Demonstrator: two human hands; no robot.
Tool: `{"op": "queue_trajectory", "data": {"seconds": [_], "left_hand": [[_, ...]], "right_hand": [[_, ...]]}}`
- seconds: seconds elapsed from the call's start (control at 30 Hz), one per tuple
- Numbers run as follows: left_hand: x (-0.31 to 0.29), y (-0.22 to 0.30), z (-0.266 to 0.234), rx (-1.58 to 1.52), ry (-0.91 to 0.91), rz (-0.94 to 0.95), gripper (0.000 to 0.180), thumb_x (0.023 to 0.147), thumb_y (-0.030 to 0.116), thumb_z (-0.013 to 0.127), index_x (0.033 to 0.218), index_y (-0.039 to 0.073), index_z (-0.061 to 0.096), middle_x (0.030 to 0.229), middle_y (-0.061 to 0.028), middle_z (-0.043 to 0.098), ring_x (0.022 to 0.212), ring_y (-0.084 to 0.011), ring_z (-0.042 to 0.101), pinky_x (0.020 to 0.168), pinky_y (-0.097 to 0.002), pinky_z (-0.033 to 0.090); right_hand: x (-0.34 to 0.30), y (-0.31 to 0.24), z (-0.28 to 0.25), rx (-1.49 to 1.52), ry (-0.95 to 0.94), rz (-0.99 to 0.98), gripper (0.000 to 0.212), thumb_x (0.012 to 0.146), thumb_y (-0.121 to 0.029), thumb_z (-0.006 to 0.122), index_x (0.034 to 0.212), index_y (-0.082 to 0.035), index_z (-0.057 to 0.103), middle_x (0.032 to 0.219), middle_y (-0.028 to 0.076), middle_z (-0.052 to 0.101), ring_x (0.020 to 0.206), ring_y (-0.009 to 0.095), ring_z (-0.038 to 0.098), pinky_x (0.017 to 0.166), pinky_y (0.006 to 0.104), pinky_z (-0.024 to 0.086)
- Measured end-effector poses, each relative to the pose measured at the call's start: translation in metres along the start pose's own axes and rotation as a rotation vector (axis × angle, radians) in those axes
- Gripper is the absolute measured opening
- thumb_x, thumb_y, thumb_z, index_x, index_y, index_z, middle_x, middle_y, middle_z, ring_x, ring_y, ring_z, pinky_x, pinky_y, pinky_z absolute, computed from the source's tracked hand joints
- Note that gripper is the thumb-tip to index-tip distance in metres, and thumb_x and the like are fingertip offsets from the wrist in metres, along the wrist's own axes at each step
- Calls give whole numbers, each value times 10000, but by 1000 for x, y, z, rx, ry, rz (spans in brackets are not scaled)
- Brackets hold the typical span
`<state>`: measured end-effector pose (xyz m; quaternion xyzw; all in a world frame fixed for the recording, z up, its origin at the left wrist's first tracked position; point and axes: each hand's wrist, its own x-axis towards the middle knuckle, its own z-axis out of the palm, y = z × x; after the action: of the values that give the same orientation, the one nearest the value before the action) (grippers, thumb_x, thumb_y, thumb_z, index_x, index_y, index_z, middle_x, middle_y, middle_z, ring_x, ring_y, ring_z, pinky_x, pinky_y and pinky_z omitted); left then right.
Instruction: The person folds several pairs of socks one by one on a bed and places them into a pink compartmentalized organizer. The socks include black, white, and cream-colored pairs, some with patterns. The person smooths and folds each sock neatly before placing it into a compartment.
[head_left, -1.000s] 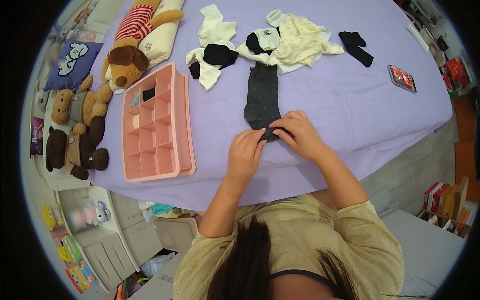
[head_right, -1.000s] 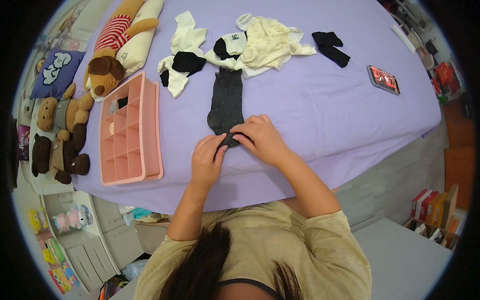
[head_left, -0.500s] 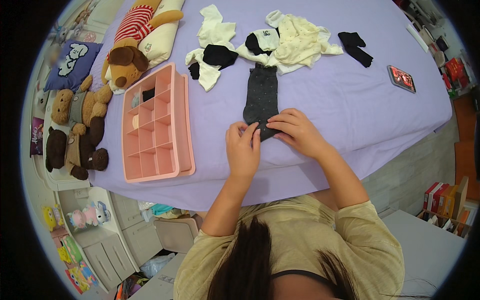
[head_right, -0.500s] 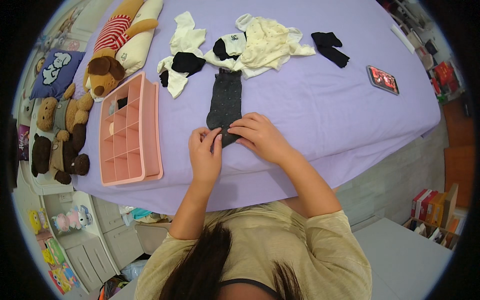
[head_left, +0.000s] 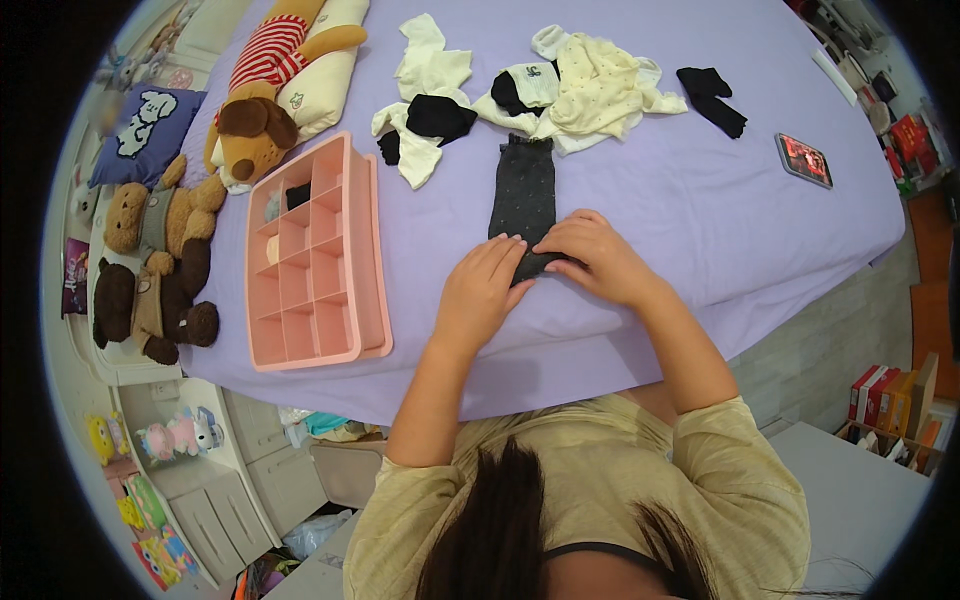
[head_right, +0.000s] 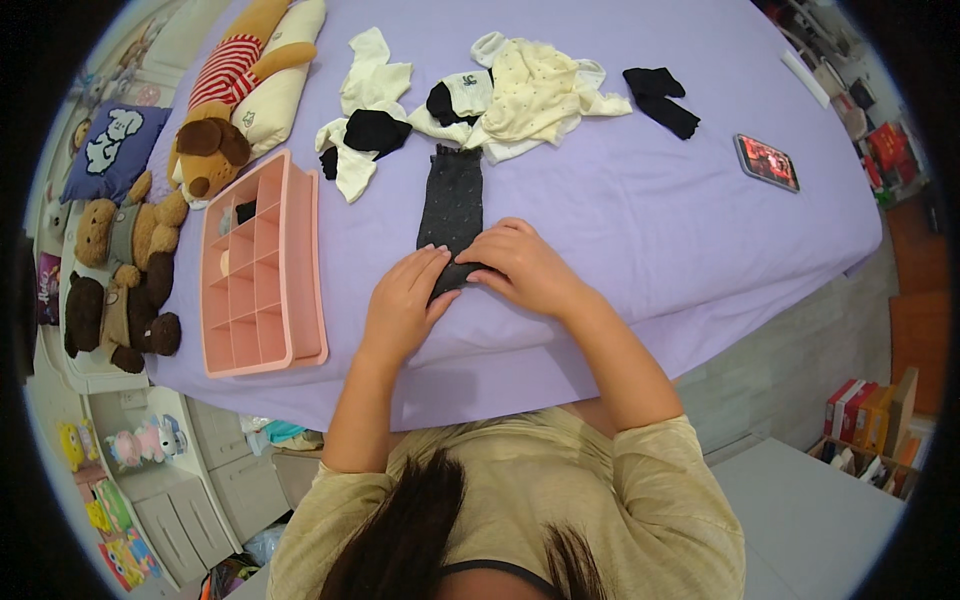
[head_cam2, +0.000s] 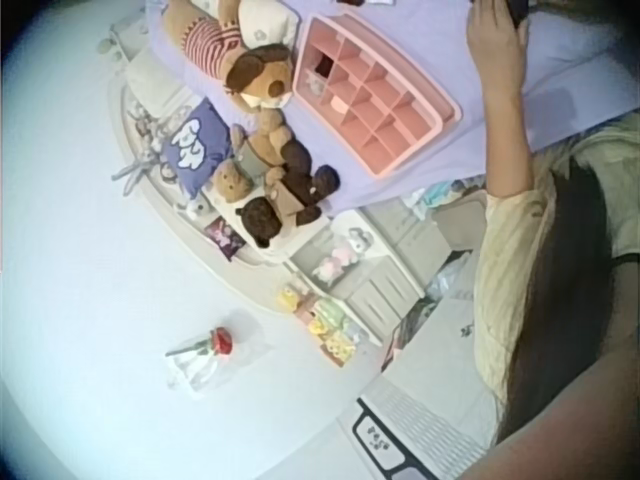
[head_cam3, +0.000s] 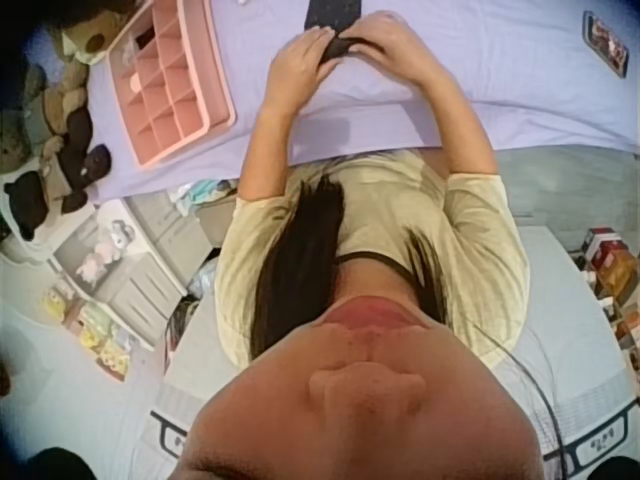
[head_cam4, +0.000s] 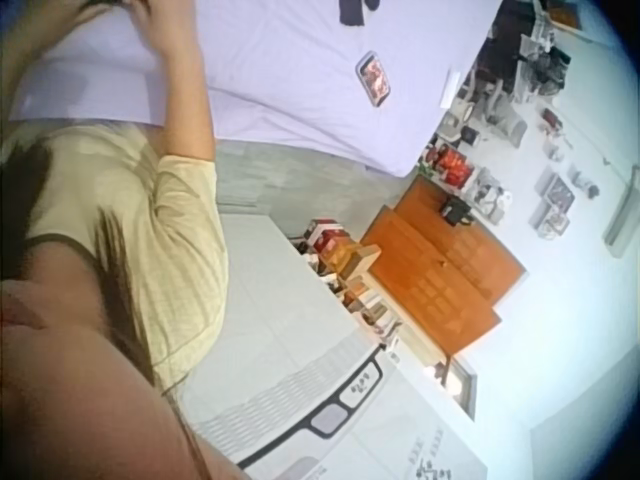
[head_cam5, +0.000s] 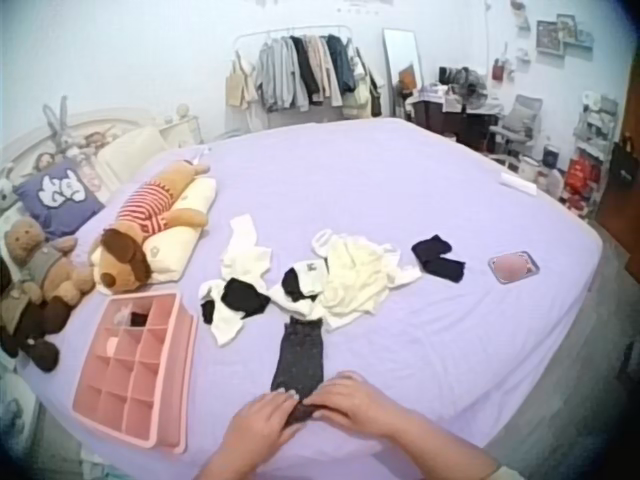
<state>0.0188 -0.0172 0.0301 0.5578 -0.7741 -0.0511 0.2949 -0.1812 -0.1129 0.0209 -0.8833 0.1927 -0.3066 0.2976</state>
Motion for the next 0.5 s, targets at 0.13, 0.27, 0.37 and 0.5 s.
{"op": "queue_trajectory", "data": {"seconds": [0.13,0.27,0.37,0.5], "left_hand": [[-7,3,5,30,89,-23,455,717,138,787,1112,-13,620,1049,-161,662,1014,-338,631,875,-408,513],[-15,2,11,41,163,-36,367,757,109,756,1073,-21,622,937,-163,655,879,-333,629,783,-408,506],[-15,6,13,-16,252,-85,253,815,69,699,1040,-20,628,870,-159,637,787,-328,597,715,-408,477],[-14,16,19,-77,325,-237,148,855,31,640,993,-22,635,818,-152,622,750,-325,570,695,-414,456]], "right_hand": [[0,0,-2,20,-42,52,204,842,-149,699,1036,-92,673,946,75,681,931,238,622,1019,421,386],[1,-1,0,44,-14,74,203,852,-159,697,1041,-88,671,953,74,687,926,241,622,990,407,401],[6,-7,4,77,53,163,213,846,-168,708,1038,-82,670,969,72,686,918,252,623,943,384,417],[10,-3,10,46,131,122,252,826,-169,725,1057,-83,672,1025,46,679,926,254,608,912,368,422]]}}
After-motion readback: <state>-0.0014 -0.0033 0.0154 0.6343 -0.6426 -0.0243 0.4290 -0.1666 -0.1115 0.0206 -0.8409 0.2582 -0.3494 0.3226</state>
